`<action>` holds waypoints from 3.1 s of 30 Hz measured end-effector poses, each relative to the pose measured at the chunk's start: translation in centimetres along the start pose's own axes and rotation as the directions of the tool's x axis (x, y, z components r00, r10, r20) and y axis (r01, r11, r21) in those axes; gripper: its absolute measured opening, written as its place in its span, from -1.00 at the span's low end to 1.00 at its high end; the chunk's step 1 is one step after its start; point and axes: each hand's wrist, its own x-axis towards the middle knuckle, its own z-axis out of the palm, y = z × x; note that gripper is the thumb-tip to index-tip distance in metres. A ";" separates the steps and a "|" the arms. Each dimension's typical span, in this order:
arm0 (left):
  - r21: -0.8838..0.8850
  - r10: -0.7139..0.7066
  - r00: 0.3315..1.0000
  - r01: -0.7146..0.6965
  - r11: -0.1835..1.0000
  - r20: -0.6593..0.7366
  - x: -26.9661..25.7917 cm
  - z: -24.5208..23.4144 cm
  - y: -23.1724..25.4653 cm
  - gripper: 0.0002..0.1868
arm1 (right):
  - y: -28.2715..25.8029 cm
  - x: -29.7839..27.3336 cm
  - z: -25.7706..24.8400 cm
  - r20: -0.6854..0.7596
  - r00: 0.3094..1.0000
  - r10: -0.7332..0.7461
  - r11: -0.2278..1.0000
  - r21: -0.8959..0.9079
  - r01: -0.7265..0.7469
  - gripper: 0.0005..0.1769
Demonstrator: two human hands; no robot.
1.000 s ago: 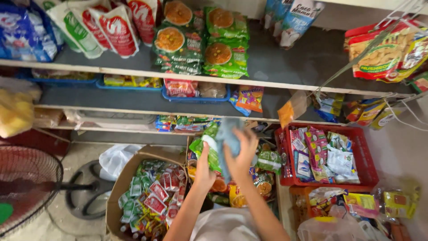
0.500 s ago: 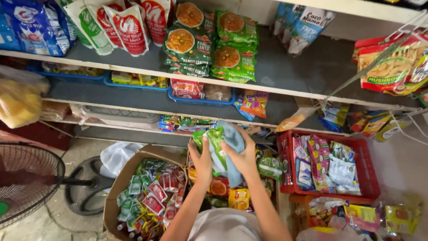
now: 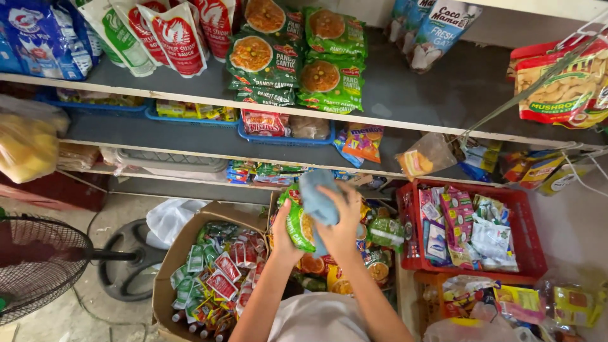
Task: Wiping down and organizing various food packets on retail shelves and in bins.
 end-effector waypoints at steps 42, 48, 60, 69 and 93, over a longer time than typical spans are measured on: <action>0.351 -0.022 0.942 -0.103 0.931 0.335 -0.6 -5.1 0.5 0.11 | -5.6 2.7 -0.6 -0.013 0.986 -0.167 0.986 -0.008 0.167 -0.45; 0.589 -0.133 0.988 0.058 0.806 0.084 -2.1 -3.6 0.9 0.01 | -2.4 3.7 0.3 -0.100 0.994 0.040 0.994 0.107 -0.029 -0.52; 0.142 -0.071 0.997 0.072 0.987 -0.009 -1.2 -4.9 2.6 -0.45 | 5.0 2.8 -1.7 -0.277 0.943 0.187 0.969 0.211 -0.130 -0.65; -0.104 0.013 0.998 -0.020 0.994 -0.069 0.1 2.7 2.1 -0.53 | -3.9 1.7 1.6 0.179 0.980 -0.086 0.984 -0.141 0.112 -0.32; -0.155 -0.108 0.994 0.105 0.982 -0.013 -1.8 3.0 5.5 -0.53 | 7.4 1.3 2.1 0.114 0.940 0.320 0.946 0.020 -0.325 -0.57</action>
